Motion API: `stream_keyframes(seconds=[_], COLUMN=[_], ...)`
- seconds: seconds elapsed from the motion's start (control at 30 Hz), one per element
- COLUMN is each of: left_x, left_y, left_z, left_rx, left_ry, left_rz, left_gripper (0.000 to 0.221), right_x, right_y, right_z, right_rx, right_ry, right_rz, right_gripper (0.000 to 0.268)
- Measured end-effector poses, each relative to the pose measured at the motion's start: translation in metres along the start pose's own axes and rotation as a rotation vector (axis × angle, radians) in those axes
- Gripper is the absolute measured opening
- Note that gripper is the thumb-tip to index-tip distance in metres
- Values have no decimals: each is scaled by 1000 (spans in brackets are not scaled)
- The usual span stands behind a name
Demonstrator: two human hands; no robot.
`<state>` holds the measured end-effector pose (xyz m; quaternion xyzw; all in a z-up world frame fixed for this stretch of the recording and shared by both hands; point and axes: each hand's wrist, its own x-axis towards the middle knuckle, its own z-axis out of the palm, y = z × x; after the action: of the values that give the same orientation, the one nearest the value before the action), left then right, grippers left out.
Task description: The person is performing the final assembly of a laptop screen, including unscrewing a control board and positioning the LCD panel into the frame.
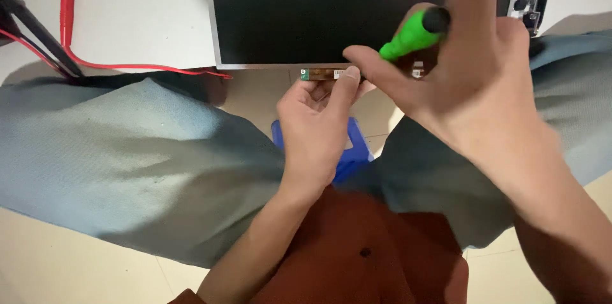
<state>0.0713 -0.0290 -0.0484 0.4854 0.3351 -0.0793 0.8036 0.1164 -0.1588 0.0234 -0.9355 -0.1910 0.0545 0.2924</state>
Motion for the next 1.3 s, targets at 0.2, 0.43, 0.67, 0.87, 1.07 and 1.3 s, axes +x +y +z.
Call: stream_keyframes(seconds=[0.2, 0.43, 0.67, 0.87, 1.07, 1.3], left_x=[0, -3, -2, -3, -4, -4], left_y=[0, 4, -3, 4, 2, 1], left_z=[-7, -2, -3, 0, -4, -2], left_rx=[174, 44, 7, 35, 68, 60], left_ry=[-15, -28, -39, 17, 3, 8], left_rz=[84, 73, 80, 43, 15, 40], left_gripper=[15, 17, 14, 12, 13, 15], right_x=[-13, 5, 0, -1, -14, -2], right_y=[34, 6, -1, 12, 8, 16], right_z=[21, 3, 11, 8, 4, 5], right_rx=[-129, 27, 161, 92, 121, 34], right_ry=[134, 149, 127, 279, 355, 386], right_rz=[-192, -421, -81, -546, -298, -589], right_gripper=[55, 27, 27, 37, 16, 23])
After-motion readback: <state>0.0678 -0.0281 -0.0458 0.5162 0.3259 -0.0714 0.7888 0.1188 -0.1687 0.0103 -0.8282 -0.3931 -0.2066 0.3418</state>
